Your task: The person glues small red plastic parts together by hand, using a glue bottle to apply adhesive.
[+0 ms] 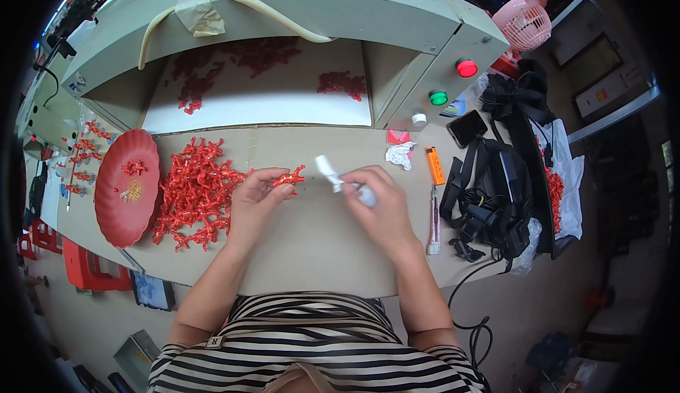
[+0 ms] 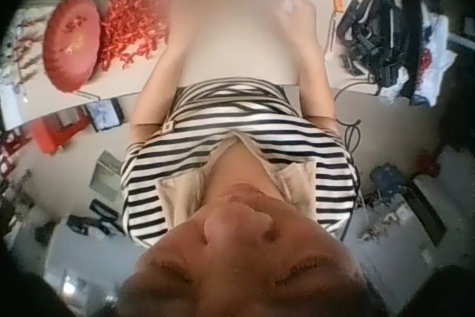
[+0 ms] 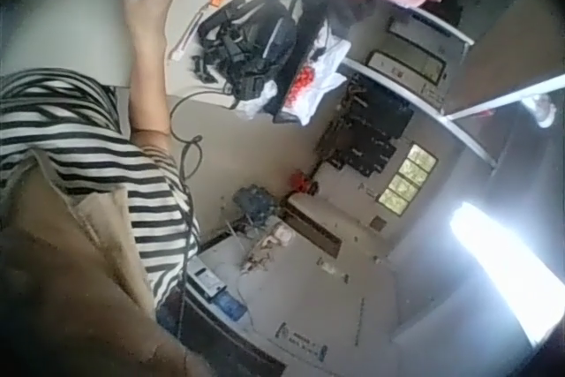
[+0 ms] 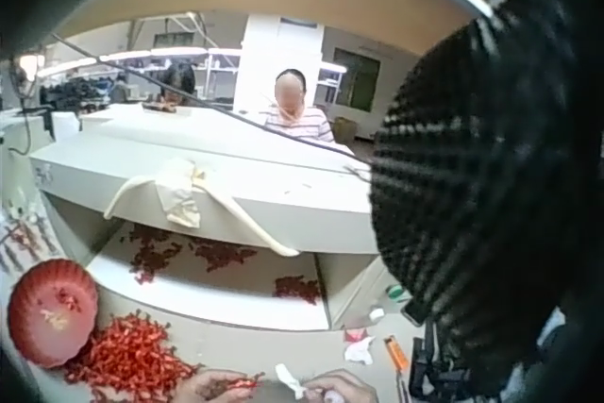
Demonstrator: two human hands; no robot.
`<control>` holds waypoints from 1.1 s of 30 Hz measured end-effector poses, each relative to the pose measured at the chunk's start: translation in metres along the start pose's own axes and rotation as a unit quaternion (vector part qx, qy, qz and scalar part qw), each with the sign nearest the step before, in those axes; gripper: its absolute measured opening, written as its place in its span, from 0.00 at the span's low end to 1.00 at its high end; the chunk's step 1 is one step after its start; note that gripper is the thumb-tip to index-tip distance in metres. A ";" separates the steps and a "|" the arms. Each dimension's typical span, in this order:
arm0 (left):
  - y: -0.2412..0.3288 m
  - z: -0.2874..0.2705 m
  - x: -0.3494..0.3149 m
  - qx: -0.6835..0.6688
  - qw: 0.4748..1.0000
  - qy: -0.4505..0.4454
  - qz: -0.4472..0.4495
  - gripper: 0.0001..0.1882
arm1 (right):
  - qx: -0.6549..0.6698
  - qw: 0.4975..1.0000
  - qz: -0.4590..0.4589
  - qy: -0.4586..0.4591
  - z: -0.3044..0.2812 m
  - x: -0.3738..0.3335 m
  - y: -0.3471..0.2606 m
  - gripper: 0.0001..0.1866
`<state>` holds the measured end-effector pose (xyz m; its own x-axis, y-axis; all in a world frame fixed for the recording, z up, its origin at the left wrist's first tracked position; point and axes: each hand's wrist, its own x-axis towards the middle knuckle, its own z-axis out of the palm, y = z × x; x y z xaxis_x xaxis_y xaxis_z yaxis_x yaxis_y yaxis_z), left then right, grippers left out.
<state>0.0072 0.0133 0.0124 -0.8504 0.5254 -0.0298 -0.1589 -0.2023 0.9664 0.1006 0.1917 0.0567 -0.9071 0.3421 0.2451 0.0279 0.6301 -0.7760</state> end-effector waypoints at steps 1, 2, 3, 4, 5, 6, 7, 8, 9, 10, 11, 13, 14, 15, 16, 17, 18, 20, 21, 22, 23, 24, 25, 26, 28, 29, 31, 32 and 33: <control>-0.001 0.000 0.000 -0.011 1.000 -0.001 0.010 0.12 | 0.051 0.998 -0.031 -0.008 0.004 0.001 -0.011 0.07; -0.002 0.001 0.000 -0.021 1.000 -0.001 0.019 0.12 | 0.050 0.998 -0.031 -0.007 0.008 0.002 -0.019 0.07; -0.002 0.001 0.000 -0.021 1.000 -0.001 0.020 0.12 | 0.064 0.995 -0.078 -0.009 0.013 0.004 -0.026 0.09; -0.003 0.001 0.000 -0.042 0.999 0.002 0.019 0.11 | 0.078 0.989 -0.126 -0.013 0.017 0.006 -0.031 0.11; -0.004 0.001 0.000 -0.063 0.998 0.006 0.019 0.11 | 0.078 0.989 -0.126 -0.012 0.022 0.008 -0.032 0.11; -0.004 0.001 0.000 -0.045 0.998 0.011 0.031 0.11 | 0.060 0.988 -0.138 -0.023 0.026 0.010 -0.030 0.13; -0.003 0.002 0.000 -0.046 0.998 0.013 0.032 0.11 | 0.042 0.987 -0.149 -0.035 0.030 0.012 -0.028 0.14; -0.002 0.002 0.000 -0.038 0.999 0.011 0.022 0.11 | 0.025 0.986 -0.160 -0.036 0.033 0.011 -0.024 0.16; -0.001 0.002 -0.001 -0.030 0.999 0.009 0.012 0.11 | 0.025 0.986 -0.161 -0.039 0.034 0.010 -0.022 0.16; 0.000 0.003 -0.001 -0.032 0.999 0.013 0.012 0.11 | 0.015 0.986 -0.166 -0.025 0.034 0.008 -0.021 0.15; 0.002 0.003 -0.001 -0.038 0.999 0.002 0.006 0.11 | 0.004 0.985 -0.171 -0.011 0.033 0.006 -0.019 0.15; 0.002 0.001 0.000 -0.046 0.999 -0.008 0.000 0.11 | -0.011 0.985 -0.170 -0.012 0.031 0.002 -0.013 0.14; 0.002 -0.001 0.001 -0.050 0.999 -0.007 -0.001 0.11 | -0.026 0.985 -0.169 -0.009 0.028 0.000 -0.009 0.14; 0.001 -0.004 0.002 -0.054 0.999 -0.004 -0.001 0.12 | -0.048 0.987 -0.152 -0.007 0.022 -0.001 -0.004 0.13; 0.003 -0.005 0.002 -0.056 0.998 0.001 -0.010 0.12 | -0.071 0.988 -0.136 -0.004 0.013 -0.001 0.003 0.13; 0.007 -0.005 0.002 -0.060 0.998 0.005 -0.007 0.12 | -0.104 0.987 -0.121 0.018 0.001 0.001 0.014 0.12; 0.011 -0.005 0.002 -0.083 0.996 0.005 -0.035 0.12 | -0.137 0.984 -0.105 0.041 -0.009 0.003 0.020 0.12; 0.012 -0.004 0.000 -0.107 0.992 0.008 -0.061 0.12 | -0.134 0.985 -0.079 0.070 -0.019 0.007 0.024 0.12; 0.011 -0.005 0.000 -0.131 0.989 -0.009 -0.070 0.12 | -0.130 0.985 -0.047 0.107 -0.021 0.009 0.021 0.12; 0.010 -0.005 0.000 -0.155 0.985 -0.027 -0.078 0.13 | -0.075 0.993 -0.023 0.090 -0.020 0.011 0.015 0.12; 0.009 -0.005 0.000 -0.153 0.985 -0.027 -0.079 0.13 | -0.074 0.993 -0.021 0.091 -0.016 0.013 0.009 0.12; 0.009 -0.004 0.000 -0.143 0.986 -0.034 -0.073 0.13 | 0.011 0.999 -0.019 0.038 -0.011 0.014 0.001 0.12; 0.009 -0.004 0.000 -0.131 0.988 -0.039 -0.066 0.14 | 0.098 0.995 -0.018 -0.016 -0.005 0.016 -0.005 0.12; 0.009 -0.005 0.000 -0.128 0.989 -0.042 -0.069 0.14 | 0.100 0.995 -0.016 -0.013 0.001 0.019 -0.013 0.12; 0.007 -0.006 0.001 -0.121 0.989 -0.043 -0.070 0.14 | 0.157 0.984 -0.032 -0.082 0.010 0.027 -0.023 0.10; 0.007 -0.006 0.001 -0.119 0.989 -0.044 -0.072 0.14 | 0.160 0.983 -0.030 -0.081 0.014 0.029 -0.021 0.10; 0.006 -0.003 0.001 -0.118 0.989 -0.046 -0.071 0.13 | 0.151 0.982 -0.059 -0.092 0.017 0.032 -0.015 0.09; 0.005 -0.003 0.002 -0.117 0.989 -0.045 -0.073 0.13 | 0.152 0.982 -0.057 -0.093 0.018 0.032 -0.014 0.09; 0.004 -0.004 0.002 -0.114 0.989 -0.056 -0.082 0.13 | 0.153 0.982 -0.053 -0.097 0.019 0.031 -0.013 0.08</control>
<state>0.0030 0.0102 0.0153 -0.7456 0.6516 -0.1399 -0.4088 -0.2814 0.8682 0.0637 0.1810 0.0635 -0.9619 0.1270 0.2421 -0.1724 0.4055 -0.8977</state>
